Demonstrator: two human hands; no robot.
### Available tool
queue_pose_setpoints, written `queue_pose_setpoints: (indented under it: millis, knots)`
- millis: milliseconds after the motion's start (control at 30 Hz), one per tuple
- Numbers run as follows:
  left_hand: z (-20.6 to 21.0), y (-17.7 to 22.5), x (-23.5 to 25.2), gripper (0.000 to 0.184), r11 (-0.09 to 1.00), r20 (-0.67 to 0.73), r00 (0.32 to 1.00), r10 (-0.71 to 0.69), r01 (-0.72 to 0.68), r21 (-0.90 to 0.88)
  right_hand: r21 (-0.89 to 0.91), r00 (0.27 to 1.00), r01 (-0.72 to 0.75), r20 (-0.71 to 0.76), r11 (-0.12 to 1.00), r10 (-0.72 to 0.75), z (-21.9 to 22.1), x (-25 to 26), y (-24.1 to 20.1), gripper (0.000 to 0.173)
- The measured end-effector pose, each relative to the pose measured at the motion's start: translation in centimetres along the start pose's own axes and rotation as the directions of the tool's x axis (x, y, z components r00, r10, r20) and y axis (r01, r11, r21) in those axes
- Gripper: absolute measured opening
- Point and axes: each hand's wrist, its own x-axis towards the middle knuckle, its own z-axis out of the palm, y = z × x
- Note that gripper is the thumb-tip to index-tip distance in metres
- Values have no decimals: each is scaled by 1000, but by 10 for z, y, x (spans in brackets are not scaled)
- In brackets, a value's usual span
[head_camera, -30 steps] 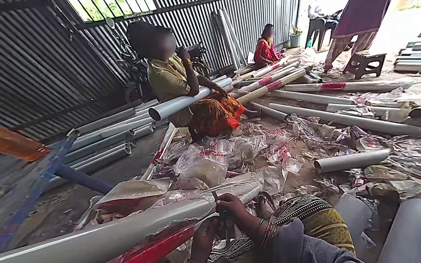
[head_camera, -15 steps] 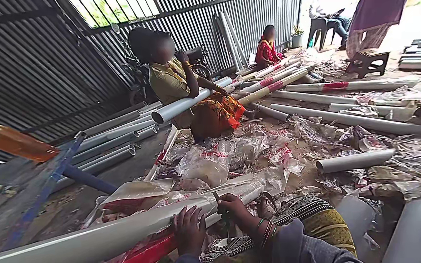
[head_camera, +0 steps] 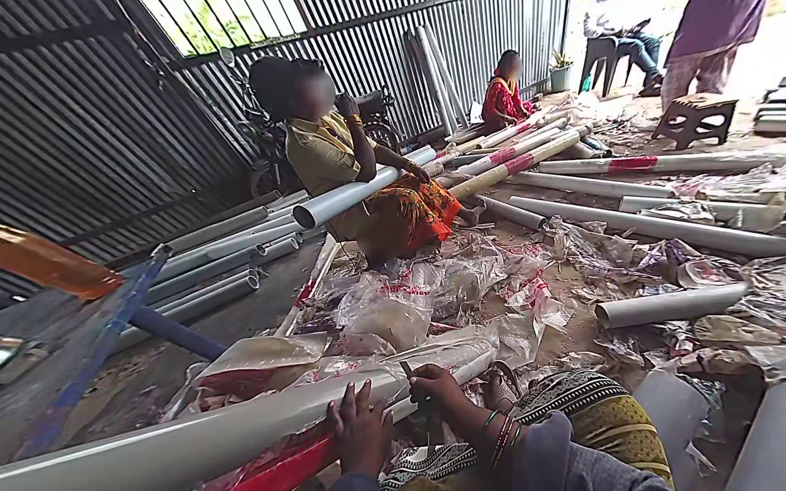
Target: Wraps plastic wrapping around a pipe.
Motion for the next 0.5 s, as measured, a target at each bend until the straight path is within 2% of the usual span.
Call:
queue_pose_setpoints:
  millis: [367,500]
  knots:
    - [0,0,0,29,1000,8,1000,16,-16,-2,-44,999,-12,30,999,13,0,-1,1,14]
    - [-2,1,2,30,1000,65,998,-13,12,13,-57,999,-19,33,998,21,0,0,2,13]
